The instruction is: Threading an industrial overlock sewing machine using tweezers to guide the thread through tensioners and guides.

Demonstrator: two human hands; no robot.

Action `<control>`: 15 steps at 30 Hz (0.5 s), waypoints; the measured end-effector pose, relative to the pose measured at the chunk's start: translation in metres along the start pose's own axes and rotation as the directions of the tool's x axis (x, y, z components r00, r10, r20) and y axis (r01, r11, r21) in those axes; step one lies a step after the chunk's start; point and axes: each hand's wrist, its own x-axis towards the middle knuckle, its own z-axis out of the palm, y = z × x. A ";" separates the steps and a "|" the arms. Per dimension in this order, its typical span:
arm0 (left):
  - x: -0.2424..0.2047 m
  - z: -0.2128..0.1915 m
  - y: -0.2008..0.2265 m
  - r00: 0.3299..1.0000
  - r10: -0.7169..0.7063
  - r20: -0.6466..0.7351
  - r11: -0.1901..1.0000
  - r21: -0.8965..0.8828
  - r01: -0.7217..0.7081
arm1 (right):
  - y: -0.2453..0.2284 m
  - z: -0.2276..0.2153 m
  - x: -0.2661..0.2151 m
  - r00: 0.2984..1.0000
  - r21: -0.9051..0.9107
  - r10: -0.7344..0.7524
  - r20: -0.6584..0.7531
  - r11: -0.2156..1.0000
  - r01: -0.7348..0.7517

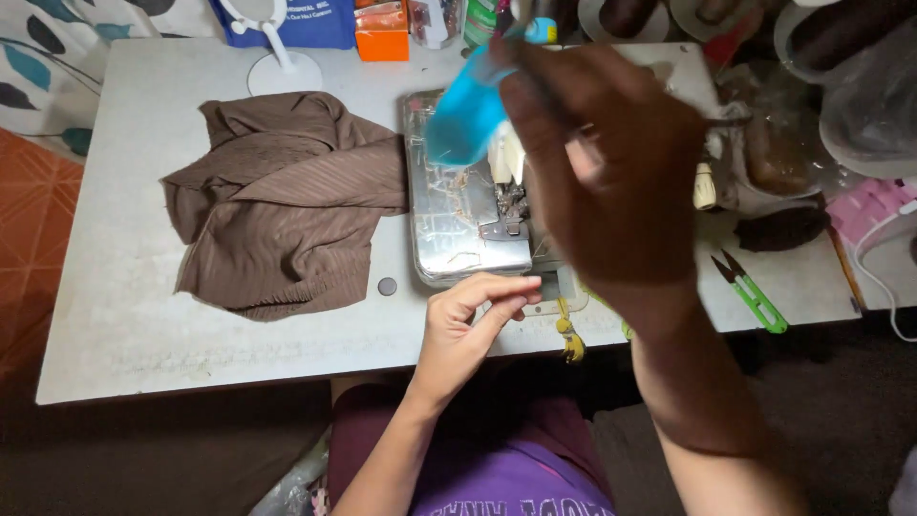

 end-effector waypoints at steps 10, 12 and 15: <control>-0.004 0.000 -0.028 0.979 -0.112 -0.172 0.994 -0.024 0.109 | -0.014 0.043 -0.048 0.938 0.198 0.071 0.340 0.969 -0.145; -0.004 0.001 -0.024 0.975 -0.122 -0.188 0.991 -0.071 0.111 | -0.021 0.025 -0.070 0.947 0.495 0.100 0.305 0.833 -0.247; -0.006 -0.003 -0.015 0.972 -0.136 -0.193 0.977 -0.191 0.098 | -0.015 0.012 -0.128 0.909 0.720 0.383 0.162 0.585 -0.374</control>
